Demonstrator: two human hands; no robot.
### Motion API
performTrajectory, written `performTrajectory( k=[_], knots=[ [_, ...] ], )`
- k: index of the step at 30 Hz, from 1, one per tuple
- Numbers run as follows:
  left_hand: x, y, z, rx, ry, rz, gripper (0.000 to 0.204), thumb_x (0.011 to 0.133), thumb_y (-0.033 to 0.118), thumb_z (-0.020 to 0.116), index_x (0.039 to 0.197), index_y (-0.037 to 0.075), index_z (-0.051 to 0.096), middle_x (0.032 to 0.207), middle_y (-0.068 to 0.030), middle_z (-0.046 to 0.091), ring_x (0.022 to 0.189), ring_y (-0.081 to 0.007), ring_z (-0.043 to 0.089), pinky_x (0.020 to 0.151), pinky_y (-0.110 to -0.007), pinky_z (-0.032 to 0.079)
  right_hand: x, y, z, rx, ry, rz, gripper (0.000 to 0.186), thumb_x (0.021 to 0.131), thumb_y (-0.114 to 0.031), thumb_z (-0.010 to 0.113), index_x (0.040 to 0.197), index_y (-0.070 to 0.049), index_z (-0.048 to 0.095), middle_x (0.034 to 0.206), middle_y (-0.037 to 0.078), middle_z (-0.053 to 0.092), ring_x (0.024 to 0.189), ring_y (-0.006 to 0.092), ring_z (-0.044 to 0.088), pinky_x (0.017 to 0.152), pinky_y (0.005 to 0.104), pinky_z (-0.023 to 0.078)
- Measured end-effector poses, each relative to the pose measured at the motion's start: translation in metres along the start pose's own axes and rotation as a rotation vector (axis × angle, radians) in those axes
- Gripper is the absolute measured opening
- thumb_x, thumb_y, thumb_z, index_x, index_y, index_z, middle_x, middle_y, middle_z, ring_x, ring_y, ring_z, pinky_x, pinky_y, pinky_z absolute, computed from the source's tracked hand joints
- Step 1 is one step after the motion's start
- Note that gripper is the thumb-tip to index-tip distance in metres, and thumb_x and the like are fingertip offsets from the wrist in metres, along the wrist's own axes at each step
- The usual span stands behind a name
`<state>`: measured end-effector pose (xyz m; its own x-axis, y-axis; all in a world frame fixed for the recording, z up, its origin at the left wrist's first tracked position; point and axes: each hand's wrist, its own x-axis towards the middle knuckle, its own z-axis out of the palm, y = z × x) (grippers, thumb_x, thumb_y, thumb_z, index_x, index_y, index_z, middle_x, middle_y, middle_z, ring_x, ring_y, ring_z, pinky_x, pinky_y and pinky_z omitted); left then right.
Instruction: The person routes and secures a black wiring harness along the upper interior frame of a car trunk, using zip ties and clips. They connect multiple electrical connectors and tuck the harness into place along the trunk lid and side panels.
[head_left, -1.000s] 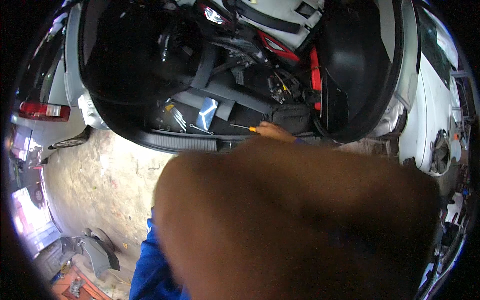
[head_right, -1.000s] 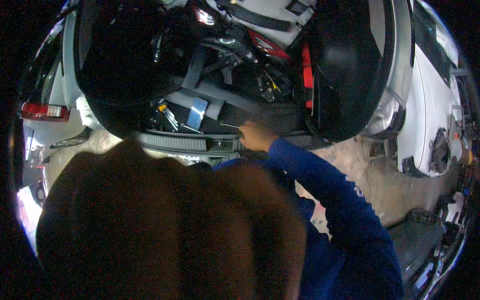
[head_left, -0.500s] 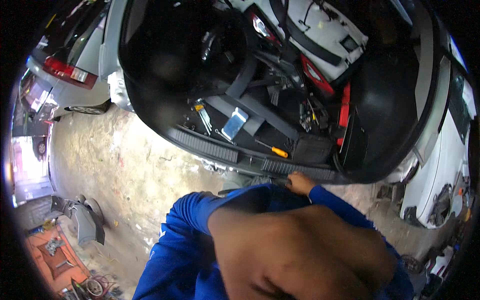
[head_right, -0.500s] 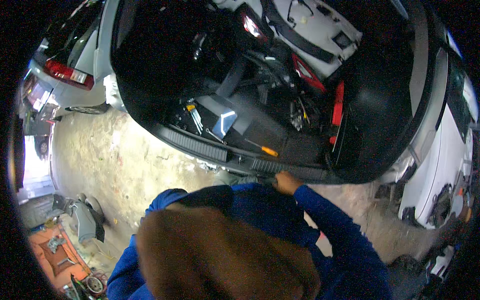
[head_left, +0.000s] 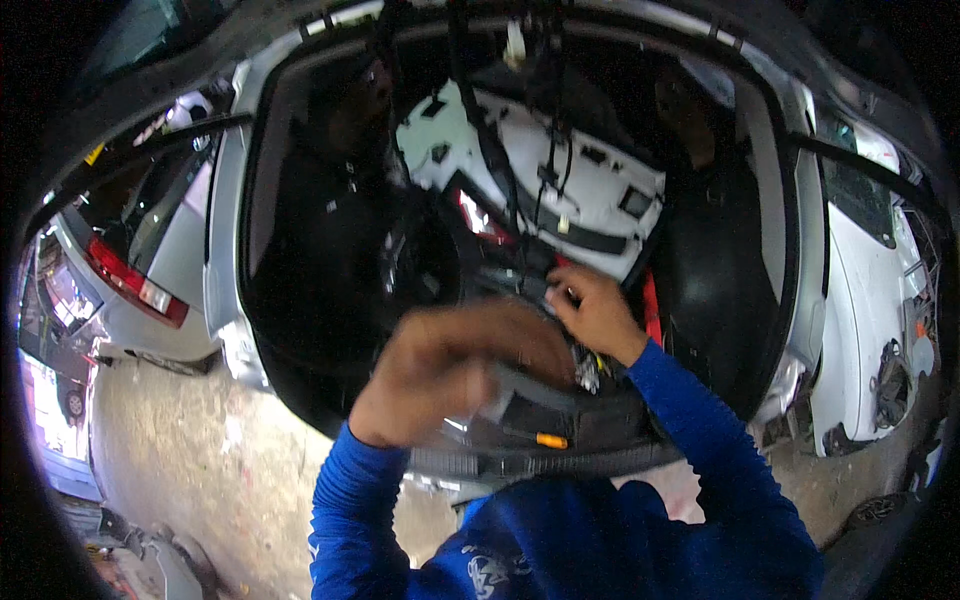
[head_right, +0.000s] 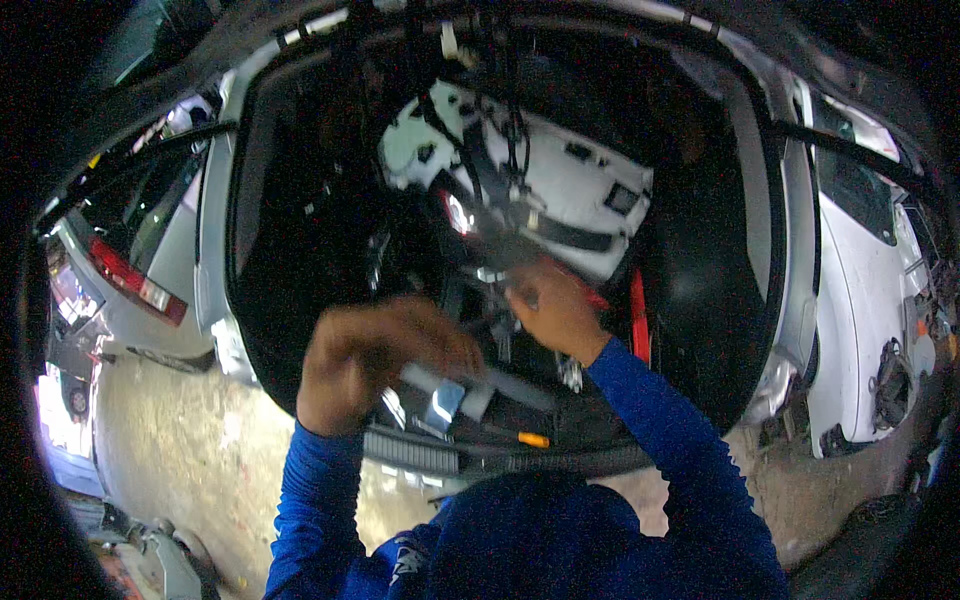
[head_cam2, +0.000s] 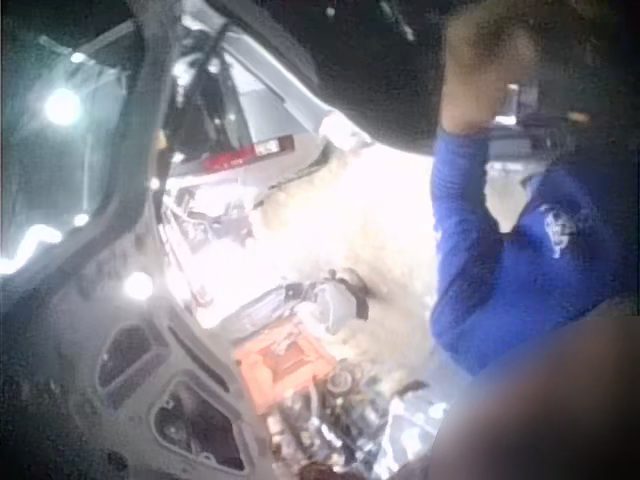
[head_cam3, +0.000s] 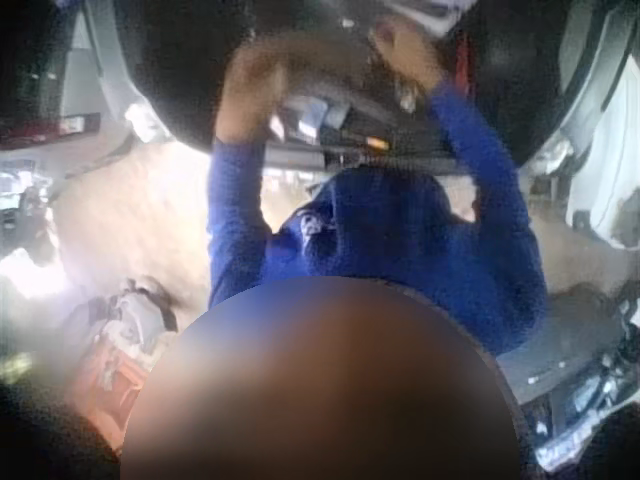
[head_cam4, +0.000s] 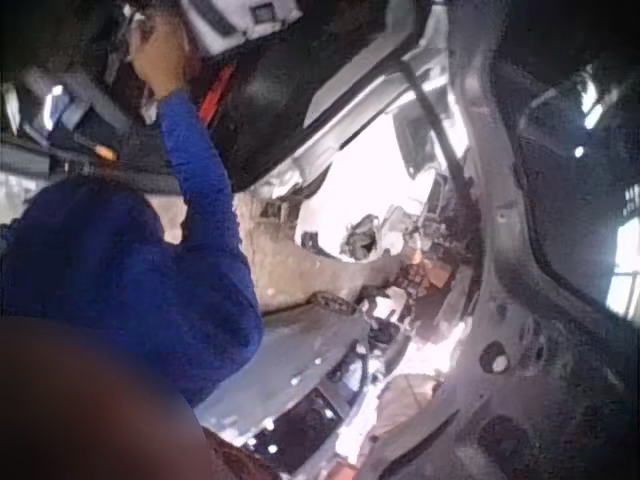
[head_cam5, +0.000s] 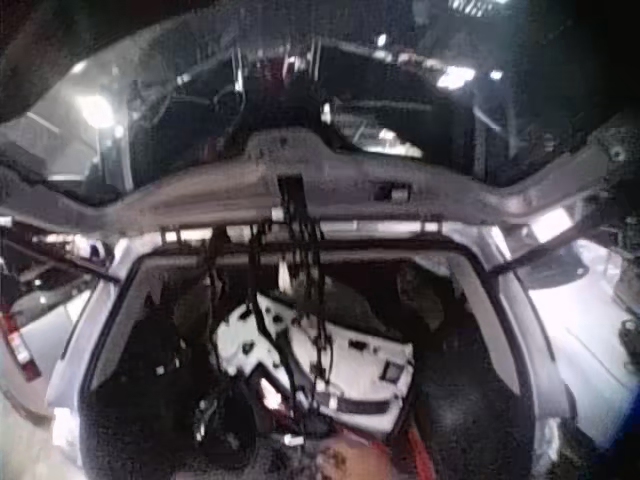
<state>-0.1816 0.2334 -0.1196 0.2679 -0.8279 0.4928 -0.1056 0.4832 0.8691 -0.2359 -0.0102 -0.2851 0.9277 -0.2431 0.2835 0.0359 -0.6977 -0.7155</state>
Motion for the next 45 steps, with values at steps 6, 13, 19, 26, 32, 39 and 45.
performTrajectory(
  k=[6, 13, 19, 26, 32, 39, 45],
  knots=[
    [0.162, -0.014, -0.134, 1.147, 0.589, 0.305, 0.036, 0.094, 0.031, 0.069, 0.104, -0.004, 0.071, 0.098, -0.0255, 0.07, 0.097, -0.041, 0.068, 0.084, -0.045, 0.054, 0.144, -0.092, -0.096, -0.314, 0.889, -0.303, 0.068, 0.093, -0.037, 0.07, 0.139, 0.006, 0.046, 0.138, 0.031, 0.051, 0.127, 0.048, 0.05, 0.11, 0.0502, 0.04],
    [0.31, -0.036, -0.233, 1.486, 0.695, -0.186, 0.051, 0.087, 0.047, 0.068, 0.11, 0.001, 0.073, 0.112, -0.0273, 0.071, 0.111, -0.0439, 0.067, 0.099, -0.057, 0.047, 0.271, -0.147, -0.123, -0.171, 0.674, -0.104, 0.089, 0.086, -0.047, 0.074, 0.141, 0.012, 0.037, 0.124, 0.037, 0.059, 0.117, 0.0526, 0.058, 0.105, 0.0524, 0.046],
    [0.314, -0.048, -0.239, 1.43, 0.767, -0.091, 0.047, 0.088, 0.046, 0.066, 0.106, 0.004, 0.076, 0.111, -0.0246, 0.073, 0.11, -0.0436, 0.068, 0.099, -0.056, 0.047, 0.296, -0.154, -0.165, -0.394, 0.796, -0.194, 0.043, 0.085, -0.028, 0.07, 0.112, 0.005, 0.066, 0.106, 0.029, 0.07, 0.105, 0.0469, 0.066, 0.093, 0.0495, 0.053],
    [0.316, -0.042, -0.267, 1.76, 0.464, 0.131, 0.03, 0.089, 0.029, 0.066, 0.102, 0.003, 0.074, 0.103, -0.0234, 0.074, 0.101, -0.0448, 0.069, 0.089, -0.054, 0.055, 0.291, -0.159, -0.196, -0.712, 0.782, -0.412, 0.049, 0.085, -0.029, 0.073, 0.113, 0.01, 0.064, 0.112, 0.033, 0.067, 0.103, 0.0472, 0.068, 0.085, 0.0489, 0.056],
    [0.294, -0.003, -0.289, 1.603, 0.593, 0.102, 0.025, 0.085, 0.021, 0.064, 0.093, -0.001, 0.074, 0.093, -0.0266, 0.072, 0.091, -0.0457, 0.069, 0.085, -0.05, 0.057, 0.269, -0.171, -0.163, -1.038, 0.812, -1.044, 0.022, 0.084, -0.016, 0.07, 0.101, -0.001, 0.068, 0.123, 0.019, 0.062, 0.111, 0.039, 0.064, 0.091, 0.0458, 0.054],
    [0.197, 0.0, -0.271, 1.007, 0.51, -0.006, 0.046, 0.084, 0.032, 0.073, 0.11, -0.005, 0.068, 0.102, -0.0252, 0.071, 0.095, -0.0358, 0.071, 0.085, -0.043, 0.055, 0.36, -0.146, -0.122, -0.713, 0.033, -0.1, 0.042, 0.096, -0.032, 0.061, 0.118, 0.003, 0.065, 0.119, 0.026, 0.068, 0.112, 0.0421, 0.065, 0.095, 0.0491, 0.053],
    [0.219, 0.004, -0.262, 0.785, 0.403, 0.121, 0.063, 0.085, 0.038, 0.083, 0.125, -0.007, 0.063, 0.116, -0.0194, 0.072, 0.107, -0.025, 0.069, 0.093, -0.034, 0.051, 0.466, -0.094, -0.106, -0.672, 0.763, 0.012, 0.039, 0.092, -0.036, 0.062, 0.101, -0.001, 0.074, 0.109, 0.02, 0.075, 0.105, 0.0357, 0.072, 0.086, 0.0475, 0.058]
  ],
)
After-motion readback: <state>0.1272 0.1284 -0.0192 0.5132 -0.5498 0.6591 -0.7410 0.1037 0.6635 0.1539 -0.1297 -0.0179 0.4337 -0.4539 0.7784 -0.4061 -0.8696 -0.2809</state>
